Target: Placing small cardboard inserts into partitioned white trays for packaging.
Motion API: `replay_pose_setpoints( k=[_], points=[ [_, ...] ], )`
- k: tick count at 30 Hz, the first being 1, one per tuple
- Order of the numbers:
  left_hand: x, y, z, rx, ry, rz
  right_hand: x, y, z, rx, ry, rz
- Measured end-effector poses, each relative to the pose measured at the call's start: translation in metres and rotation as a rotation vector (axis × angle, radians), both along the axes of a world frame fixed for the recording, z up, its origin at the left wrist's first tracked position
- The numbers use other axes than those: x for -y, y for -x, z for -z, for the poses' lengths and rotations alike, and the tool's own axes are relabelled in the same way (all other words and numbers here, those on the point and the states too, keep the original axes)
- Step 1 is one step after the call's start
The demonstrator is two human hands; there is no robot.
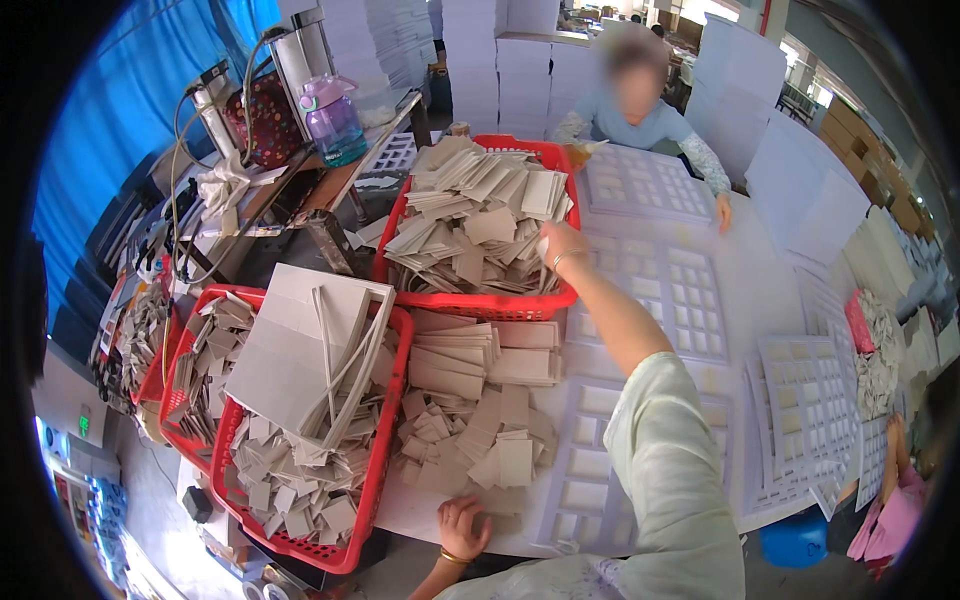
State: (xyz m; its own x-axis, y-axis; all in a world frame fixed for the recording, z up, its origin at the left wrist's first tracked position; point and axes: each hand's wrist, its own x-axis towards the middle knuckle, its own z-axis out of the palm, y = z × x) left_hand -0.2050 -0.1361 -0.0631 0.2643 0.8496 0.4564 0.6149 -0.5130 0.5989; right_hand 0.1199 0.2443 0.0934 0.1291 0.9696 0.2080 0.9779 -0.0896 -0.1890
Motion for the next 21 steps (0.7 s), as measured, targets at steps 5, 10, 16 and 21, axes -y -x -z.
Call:
replay_pose_setpoints(
  k=[5,10,16,21],
  points=[
    [-0.001,-0.003,-0.002,0.018,-0.019,0.048,0.012,-0.056,-0.014,-0.528,-0.239,-0.104],
    [0.002,0.003,0.001,0.066,-0.053,0.016,0.122,-0.023,-0.062,-1.108,-0.074,-0.113],
    [0.005,-0.003,-0.015,0.103,-0.076,-0.135,0.272,-0.024,-0.003,-1.284,0.091,-0.285],
    [-0.008,-0.047,-0.064,0.323,0.186,-0.099,0.374,-0.008,0.049,-1.309,0.21,-0.222]
  ],
)
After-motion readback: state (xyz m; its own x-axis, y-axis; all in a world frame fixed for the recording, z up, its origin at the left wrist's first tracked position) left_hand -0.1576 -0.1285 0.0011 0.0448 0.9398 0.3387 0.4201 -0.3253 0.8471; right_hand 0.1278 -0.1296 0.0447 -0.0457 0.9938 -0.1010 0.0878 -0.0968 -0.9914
